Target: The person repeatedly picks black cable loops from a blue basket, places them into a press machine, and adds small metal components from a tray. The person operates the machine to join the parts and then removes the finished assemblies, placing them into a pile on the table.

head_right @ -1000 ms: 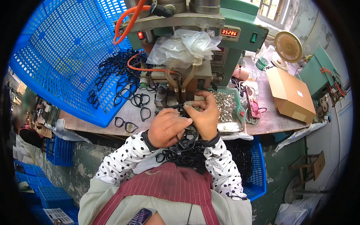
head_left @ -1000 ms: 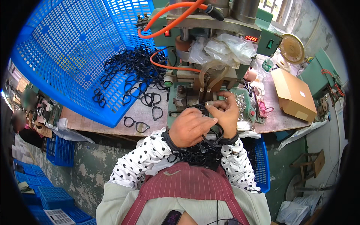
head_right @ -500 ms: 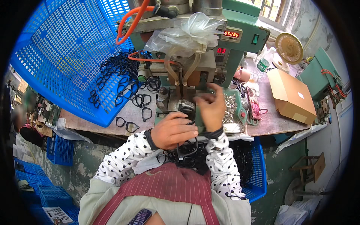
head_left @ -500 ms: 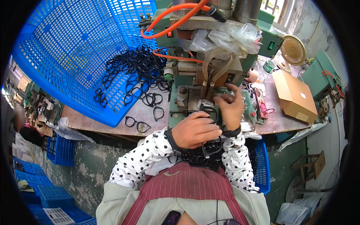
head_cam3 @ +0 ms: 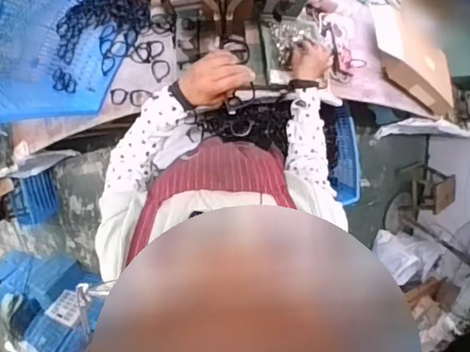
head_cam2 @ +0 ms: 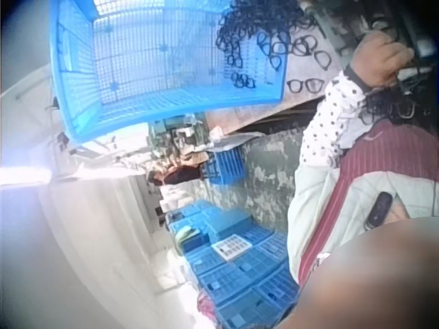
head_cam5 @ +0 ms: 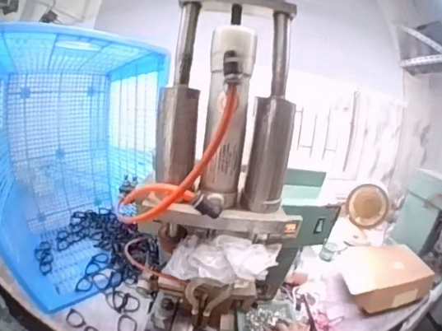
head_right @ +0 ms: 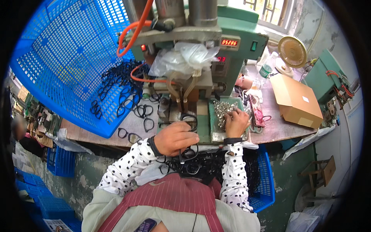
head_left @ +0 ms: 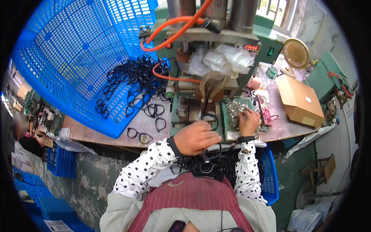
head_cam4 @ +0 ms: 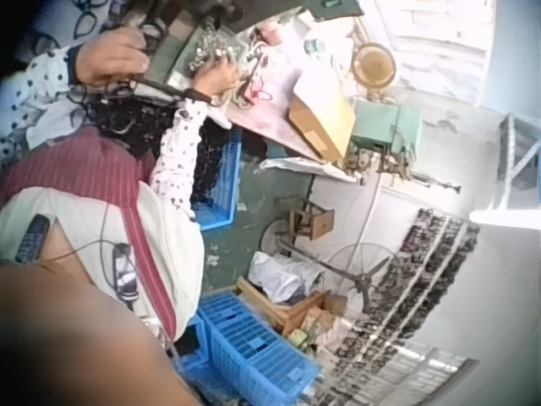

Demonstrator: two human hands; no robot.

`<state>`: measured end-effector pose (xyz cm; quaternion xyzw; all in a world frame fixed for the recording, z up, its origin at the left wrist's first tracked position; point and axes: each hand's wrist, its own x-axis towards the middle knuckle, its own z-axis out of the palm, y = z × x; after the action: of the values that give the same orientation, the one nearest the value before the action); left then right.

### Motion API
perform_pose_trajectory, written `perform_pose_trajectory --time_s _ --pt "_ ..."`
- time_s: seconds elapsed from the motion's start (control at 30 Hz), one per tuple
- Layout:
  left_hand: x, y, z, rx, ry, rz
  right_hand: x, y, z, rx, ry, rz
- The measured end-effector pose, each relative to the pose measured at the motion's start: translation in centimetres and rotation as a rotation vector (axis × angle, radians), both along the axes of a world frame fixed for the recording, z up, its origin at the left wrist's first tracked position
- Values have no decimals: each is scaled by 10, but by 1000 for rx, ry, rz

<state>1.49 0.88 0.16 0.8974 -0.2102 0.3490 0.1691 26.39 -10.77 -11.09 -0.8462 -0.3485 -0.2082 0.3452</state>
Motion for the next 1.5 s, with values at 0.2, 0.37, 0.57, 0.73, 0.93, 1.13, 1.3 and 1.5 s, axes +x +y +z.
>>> perform_pose_trajectory --time_s 0.2,0.37,0.57,0.73,0.93,1.13,1.3,1.5 --pt "-18 -10 -3 83 -20 265 -5 3 14 109 -13 -14" --pt "-78 12 -55 -90 -80 695 -4 2 19 218 -153 31" --pt "-170 56 -113 -92 229 1221 -7 -5 27 250 -170 150" --pt "-197 73 -147 -178 418 1299 0 -6 13 31 17 -16" --pt "-167 103 -134 -160 326 1366 5 -15 -5 -77 38 73" --pt "-126 102 -55 -803 -99 1299 5 -5 0 138 301 51" --pt "-69 52 -17 -219 -370 945 4 -10 -1 240 299 61" --pt "-13 -5 8 -2 -248 407 -4 -5 10 441 406 90"
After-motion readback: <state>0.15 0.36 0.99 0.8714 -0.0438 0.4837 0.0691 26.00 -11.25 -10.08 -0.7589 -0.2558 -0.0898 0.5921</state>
